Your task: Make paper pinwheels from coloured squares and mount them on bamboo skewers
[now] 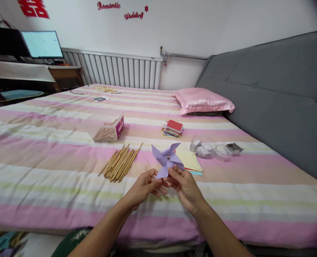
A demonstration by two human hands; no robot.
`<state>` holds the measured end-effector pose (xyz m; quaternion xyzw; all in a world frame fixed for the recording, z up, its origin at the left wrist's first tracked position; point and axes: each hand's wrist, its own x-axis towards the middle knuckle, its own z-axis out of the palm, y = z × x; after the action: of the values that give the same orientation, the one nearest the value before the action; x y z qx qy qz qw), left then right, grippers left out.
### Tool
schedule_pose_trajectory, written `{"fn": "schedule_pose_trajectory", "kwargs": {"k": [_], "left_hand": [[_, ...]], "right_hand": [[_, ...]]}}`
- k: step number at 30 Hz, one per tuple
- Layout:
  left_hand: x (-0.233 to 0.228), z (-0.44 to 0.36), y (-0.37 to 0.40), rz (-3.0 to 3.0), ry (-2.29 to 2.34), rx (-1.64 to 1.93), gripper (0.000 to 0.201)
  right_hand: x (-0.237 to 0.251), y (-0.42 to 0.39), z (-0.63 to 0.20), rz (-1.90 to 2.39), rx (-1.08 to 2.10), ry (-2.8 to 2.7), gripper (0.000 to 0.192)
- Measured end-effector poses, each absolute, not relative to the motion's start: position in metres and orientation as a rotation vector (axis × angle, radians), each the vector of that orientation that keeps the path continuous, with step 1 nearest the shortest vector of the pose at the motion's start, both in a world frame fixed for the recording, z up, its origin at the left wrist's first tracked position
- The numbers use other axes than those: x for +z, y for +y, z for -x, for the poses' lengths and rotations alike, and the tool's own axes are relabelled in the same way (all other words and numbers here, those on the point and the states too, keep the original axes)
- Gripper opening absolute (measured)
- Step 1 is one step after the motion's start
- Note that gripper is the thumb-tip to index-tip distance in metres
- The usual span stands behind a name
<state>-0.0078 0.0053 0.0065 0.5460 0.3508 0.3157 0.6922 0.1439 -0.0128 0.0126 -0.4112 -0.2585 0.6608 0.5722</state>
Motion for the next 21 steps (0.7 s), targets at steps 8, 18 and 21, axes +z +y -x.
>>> {"fn": "schedule_pose_trajectory", "kwargs": {"k": [8, 18, 21], "left_hand": [[0.008, 0.004, 0.007, -1.105, 0.791, 0.8, 0.03], [0.009, 0.008, 0.01, -1.136, 0.957, 0.829, 0.038], [0.007, 0.006, 0.009, -1.162, 0.946, 0.803, 0.037]], "right_hand": [[0.011, -0.014, -0.146, 1.138, 1.496, -0.809, 0.036], [0.02, -0.005, -0.168, 0.975, 1.103, -0.827, 0.037], [0.016, -0.004, -0.166, 1.002, 1.056, -0.8, 0.027]]}}
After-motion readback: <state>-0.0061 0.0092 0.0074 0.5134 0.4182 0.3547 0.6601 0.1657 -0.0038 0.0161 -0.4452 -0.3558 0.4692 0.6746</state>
